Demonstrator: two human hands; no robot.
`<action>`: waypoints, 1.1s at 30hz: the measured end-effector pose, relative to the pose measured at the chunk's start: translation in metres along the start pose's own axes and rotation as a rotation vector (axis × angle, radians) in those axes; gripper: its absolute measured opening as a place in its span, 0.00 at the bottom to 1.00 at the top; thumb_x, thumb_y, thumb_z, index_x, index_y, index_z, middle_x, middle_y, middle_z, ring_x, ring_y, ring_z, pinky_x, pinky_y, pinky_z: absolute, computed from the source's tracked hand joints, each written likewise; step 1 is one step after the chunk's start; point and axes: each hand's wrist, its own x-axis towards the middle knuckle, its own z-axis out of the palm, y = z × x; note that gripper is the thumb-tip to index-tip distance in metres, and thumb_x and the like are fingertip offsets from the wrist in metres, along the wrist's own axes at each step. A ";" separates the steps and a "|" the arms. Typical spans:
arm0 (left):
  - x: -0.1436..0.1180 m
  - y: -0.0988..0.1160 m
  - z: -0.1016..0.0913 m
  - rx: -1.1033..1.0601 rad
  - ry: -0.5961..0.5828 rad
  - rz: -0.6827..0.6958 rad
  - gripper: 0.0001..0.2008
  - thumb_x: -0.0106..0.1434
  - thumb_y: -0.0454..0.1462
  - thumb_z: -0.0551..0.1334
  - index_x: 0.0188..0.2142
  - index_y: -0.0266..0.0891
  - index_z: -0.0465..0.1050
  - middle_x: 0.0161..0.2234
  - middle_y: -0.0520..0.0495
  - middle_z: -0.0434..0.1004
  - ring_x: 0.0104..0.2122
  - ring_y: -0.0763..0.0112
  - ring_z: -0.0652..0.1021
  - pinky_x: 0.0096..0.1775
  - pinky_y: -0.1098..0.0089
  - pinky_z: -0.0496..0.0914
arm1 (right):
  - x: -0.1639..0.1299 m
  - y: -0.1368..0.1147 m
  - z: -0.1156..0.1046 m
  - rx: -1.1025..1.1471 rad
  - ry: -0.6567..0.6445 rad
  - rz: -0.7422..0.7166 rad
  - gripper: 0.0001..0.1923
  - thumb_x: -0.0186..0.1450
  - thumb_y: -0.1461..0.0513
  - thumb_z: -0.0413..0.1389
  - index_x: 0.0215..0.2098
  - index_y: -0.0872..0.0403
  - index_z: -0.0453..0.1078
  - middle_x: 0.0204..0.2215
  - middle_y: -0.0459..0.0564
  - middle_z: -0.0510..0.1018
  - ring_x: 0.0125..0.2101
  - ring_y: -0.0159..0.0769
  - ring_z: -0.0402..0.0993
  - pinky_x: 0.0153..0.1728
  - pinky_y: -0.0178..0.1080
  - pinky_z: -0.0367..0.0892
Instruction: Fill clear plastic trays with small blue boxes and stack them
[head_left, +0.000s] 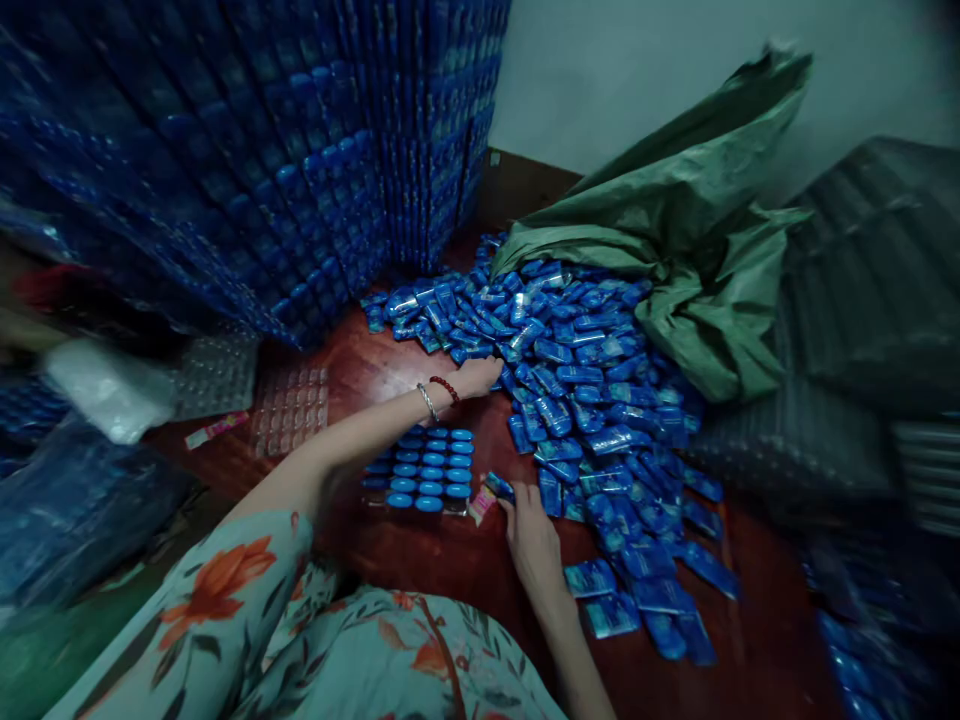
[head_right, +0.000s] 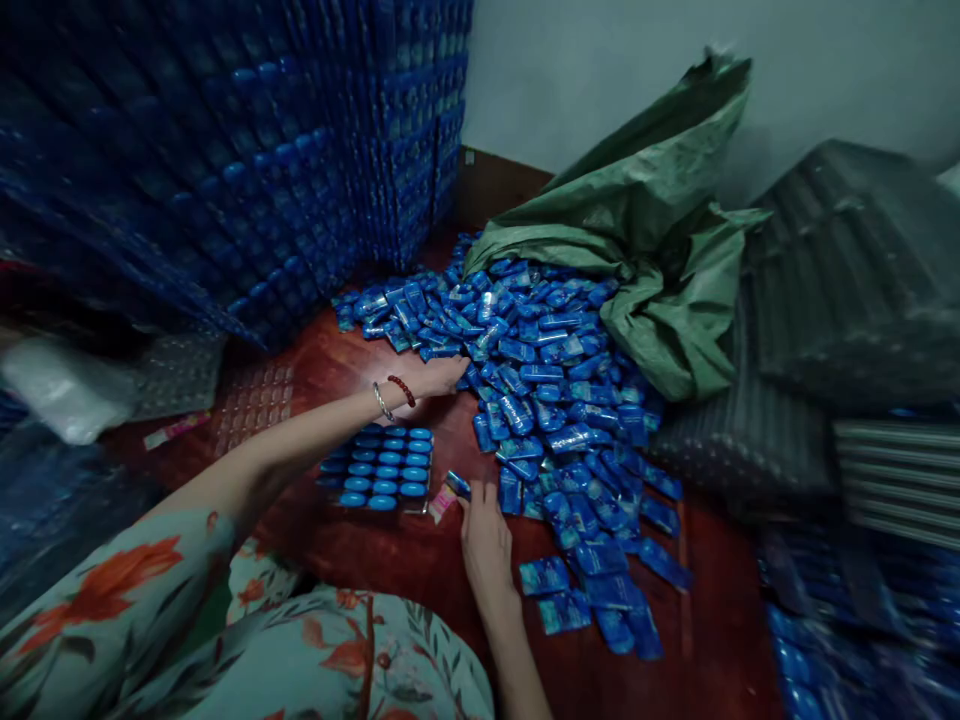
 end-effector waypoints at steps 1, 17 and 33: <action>-0.004 -0.002 0.000 -0.007 -0.009 0.002 0.19 0.56 0.27 0.59 0.48 0.28 0.64 0.45 0.33 0.72 0.40 0.57 0.77 0.39 0.66 0.70 | -0.011 0.005 0.001 0.117 0.000 0.026 0.11 0.68 0.59 0.44 0.45 0.53 0.62 0.37 0.53 0.73 0.34 0.38 0.75 0.28 0.36 0.67; -0.260 -0.032 -0.012 -0.578 0.790 -0.306 0.13 0.64 0.41 0.55 0.45 0.38 0.70 0.40 0.47 0.72 0.34 0.72 0.74 0.38 0.71 0.70 | -0.026 -0.009 -0.016 0.544 0.054 -0.341 0.14 0.67 0.62 0.48 0.49 0.51 0.67 0.42 0.52 0.76 0.43 0.37 0.73 0.45 0.41 0.70; -0.303 0.004 0.086 -0.177 0.665 -0.034 0.18 0.66 0.28 0.47 0.53 0.40 0.63 0.41 0.42 0.72 0.38 0.71 0.74 0.38 0.71 0.71 | 0.007 -0.067 -0.040 -0.376 -0.215 -0.855 0.16 0.60 0.75 0.46 0.38 0.53 0.68 0.31 0.49 0.73 0.34 0.39 0.72 0.43 0.44 0.68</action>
